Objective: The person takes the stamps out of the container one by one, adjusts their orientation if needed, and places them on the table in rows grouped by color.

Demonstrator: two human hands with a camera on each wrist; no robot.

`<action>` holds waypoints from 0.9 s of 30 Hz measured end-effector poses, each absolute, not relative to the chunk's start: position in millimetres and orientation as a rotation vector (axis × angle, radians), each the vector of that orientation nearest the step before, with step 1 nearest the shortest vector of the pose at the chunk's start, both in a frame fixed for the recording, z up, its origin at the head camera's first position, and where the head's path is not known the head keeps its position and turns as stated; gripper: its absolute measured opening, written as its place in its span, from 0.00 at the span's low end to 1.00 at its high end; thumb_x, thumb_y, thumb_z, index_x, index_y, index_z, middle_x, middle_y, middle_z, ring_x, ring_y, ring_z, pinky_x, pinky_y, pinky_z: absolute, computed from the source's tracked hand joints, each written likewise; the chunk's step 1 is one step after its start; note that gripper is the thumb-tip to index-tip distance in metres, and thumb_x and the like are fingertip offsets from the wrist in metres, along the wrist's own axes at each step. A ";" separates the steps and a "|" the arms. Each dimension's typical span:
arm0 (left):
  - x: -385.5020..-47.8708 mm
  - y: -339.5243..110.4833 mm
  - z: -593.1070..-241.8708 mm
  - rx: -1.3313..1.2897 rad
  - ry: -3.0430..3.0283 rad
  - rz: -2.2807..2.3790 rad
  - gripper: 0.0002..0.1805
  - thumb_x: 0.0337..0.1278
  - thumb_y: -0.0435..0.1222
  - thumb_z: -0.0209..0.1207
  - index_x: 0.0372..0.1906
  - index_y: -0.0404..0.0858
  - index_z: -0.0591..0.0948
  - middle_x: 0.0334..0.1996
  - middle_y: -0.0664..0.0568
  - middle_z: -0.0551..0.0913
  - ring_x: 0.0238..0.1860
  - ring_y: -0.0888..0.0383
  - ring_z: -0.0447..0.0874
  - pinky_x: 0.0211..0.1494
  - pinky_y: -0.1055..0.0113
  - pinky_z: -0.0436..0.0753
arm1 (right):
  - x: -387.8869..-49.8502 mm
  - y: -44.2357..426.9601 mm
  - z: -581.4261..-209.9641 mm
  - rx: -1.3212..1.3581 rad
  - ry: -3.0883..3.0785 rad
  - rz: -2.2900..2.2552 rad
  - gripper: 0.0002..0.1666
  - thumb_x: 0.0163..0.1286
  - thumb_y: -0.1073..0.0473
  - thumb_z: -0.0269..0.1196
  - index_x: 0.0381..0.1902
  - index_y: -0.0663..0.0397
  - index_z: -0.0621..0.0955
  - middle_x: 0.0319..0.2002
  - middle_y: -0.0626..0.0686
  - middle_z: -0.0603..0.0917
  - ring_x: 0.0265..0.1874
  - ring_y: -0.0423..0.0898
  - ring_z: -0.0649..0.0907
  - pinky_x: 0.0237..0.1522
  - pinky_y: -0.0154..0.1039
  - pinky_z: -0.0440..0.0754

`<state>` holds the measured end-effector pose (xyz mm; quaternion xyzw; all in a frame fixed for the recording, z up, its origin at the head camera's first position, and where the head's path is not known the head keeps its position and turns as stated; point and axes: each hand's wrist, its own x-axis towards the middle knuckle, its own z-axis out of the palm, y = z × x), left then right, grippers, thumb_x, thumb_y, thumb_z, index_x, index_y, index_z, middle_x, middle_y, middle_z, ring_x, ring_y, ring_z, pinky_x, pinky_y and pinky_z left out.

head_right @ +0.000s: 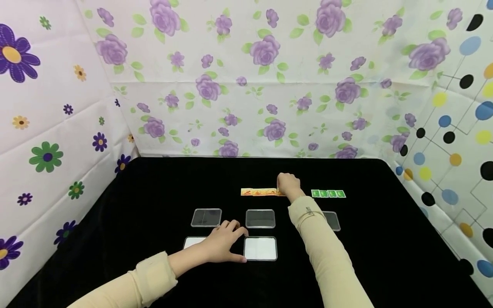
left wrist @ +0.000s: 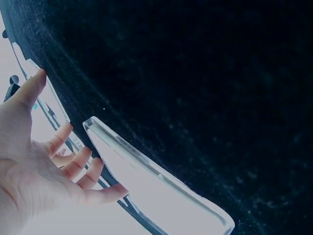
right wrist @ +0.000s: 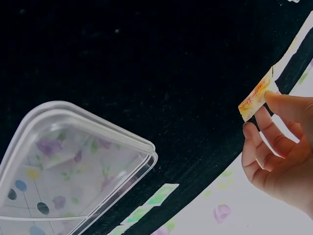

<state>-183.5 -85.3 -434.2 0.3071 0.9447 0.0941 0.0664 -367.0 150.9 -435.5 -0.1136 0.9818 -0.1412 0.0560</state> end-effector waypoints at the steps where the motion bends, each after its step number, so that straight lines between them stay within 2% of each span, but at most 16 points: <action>1: -183.7 -85.7 -434.4 0.928 2.847 0.283 0.33 0.44 0.58 0.66 0.55 0.48 0.72 0.55 0.48 0.70 0.53 0.50 0.69 0.51 0.46 0.76 | -368.4 151.0 -436.9 -0.350 2.978 -0.420 0.10 0.61 0.72 0.55 0.24 0.55 0.79 0.26 0.55 0.80 0.24 0.49 0.76 0.25 0.41 0.73; 5: -183.9 -86.7 -434.8 0.927 2.843 0.283 0.33 0.44 0.58 0.66 0.55 0.49 0.72 0.55 0.49 0.70 0.54 0.50 0.69 0.51 0.46 0.76 | -364.9 147.9 -433.8 -0.357 2.988 -0.411 0.11 0.62 0.71 0.55 0.24 0.56 0.78 0.26 0.55 0.80 0.23 0.48 0.76 0.25 0.40 0.72; 9: -184.2 -85.8 -435.2 0.926 2.846 0.272 0.33 0.45 0.58 0.66 0.55 0.49 0.72 0.55 0.49 0.70 0.54 0.51 0.69 0.52 0.47 0.76 | -353.5 144.9 -423.5 -0.342 2.991 -0.380 0.09 0.65 0.71 0.53 0.28 0.60 0.79 0.28 0.57 0.80 0.26 0.49 0.76 0.27 0.39 0.71; 27: -185.6 -86.2 -438.3 0.904 2.837 0.267 0.34 0.45 0.59 0.65 0.56 0.50 0.71 0.56 0.49 0.69 0.55 0.50 0.68 0.53 0.46 0.75 | -357.7 143.5 -428.5 -0.397 3.000 -0.322 0.10 0.65 0.71 0.55 0.25 0.56 0.76 0.27 0.55 0.78 0.25 0.48 0.74 0.28 0.40 0.70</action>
